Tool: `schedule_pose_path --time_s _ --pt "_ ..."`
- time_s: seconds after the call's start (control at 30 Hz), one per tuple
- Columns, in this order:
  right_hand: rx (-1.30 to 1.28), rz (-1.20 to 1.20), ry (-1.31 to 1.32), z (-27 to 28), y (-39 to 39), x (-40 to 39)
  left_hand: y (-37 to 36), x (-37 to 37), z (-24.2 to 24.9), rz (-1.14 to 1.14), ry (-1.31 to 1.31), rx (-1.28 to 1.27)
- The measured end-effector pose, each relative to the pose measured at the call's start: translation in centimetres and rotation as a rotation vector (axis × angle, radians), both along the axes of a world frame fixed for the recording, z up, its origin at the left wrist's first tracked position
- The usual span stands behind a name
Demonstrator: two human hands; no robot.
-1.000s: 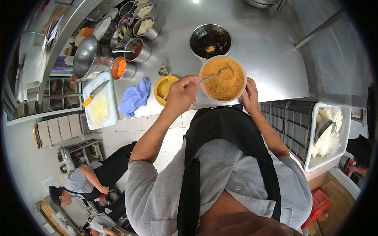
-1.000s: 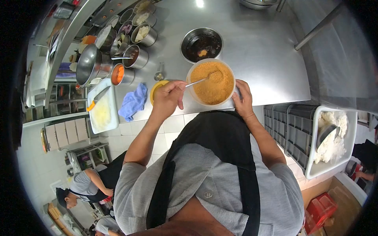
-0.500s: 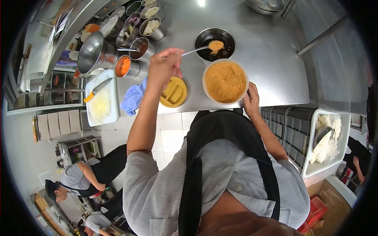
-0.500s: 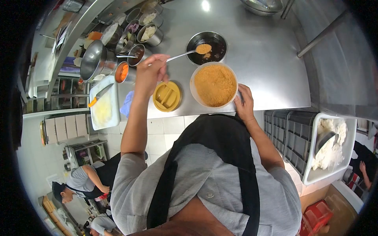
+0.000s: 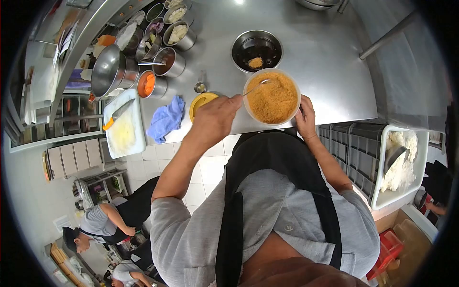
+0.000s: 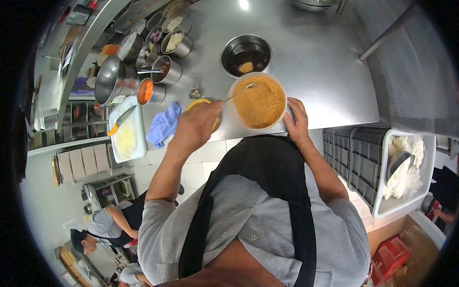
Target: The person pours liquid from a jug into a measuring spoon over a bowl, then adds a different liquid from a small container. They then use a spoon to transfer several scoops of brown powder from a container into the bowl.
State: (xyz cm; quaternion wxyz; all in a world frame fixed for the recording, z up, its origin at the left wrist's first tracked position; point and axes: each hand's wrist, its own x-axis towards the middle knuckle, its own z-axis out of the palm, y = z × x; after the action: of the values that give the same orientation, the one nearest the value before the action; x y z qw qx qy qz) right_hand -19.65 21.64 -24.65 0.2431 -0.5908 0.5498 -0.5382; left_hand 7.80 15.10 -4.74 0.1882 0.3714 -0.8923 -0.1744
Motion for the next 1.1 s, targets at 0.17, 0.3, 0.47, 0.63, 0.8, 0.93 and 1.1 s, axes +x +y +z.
schedule_pose_path --time_s 0.17,0.3,0.47,0.63,0.8,0.93,1.1 --pt "0.015 -0.006 -0.010 -0.1 0.1 0.0 1.1 -1.8 -3.6 0.118 0.178 0.259" --pt "0.009 -0.002 -0.019 0.2 0.0 0.1 0.6 -1.8 -3.4 0.327 0.479 0.763" --pt "0.010 0.001 -0.016 0.2 0.0 0.1 -1.2 -1.1 -0.9 0.457 0.638 1.068" --pt "0.025 -0.001 -0.023 0.2 0.0 0.1 -3.3 0.4 1.4 0.412 0.743 1.068" --pt "0.023 -0.005 -0.035 0.0 0.0 0.0 -6.4 0.3 1.6 0.434 0.809 0.896" --pt "0.015 -0.005 -0.049 0.0 0.1 0.0 -7.5 -1.2 -4.4 0.344 0.446 0.312" --pt "0.011 -0.012 -0.016 0.5 0.1 0.1 -5.5 -1.0 -2.3 0.208 0.271 -0.241"
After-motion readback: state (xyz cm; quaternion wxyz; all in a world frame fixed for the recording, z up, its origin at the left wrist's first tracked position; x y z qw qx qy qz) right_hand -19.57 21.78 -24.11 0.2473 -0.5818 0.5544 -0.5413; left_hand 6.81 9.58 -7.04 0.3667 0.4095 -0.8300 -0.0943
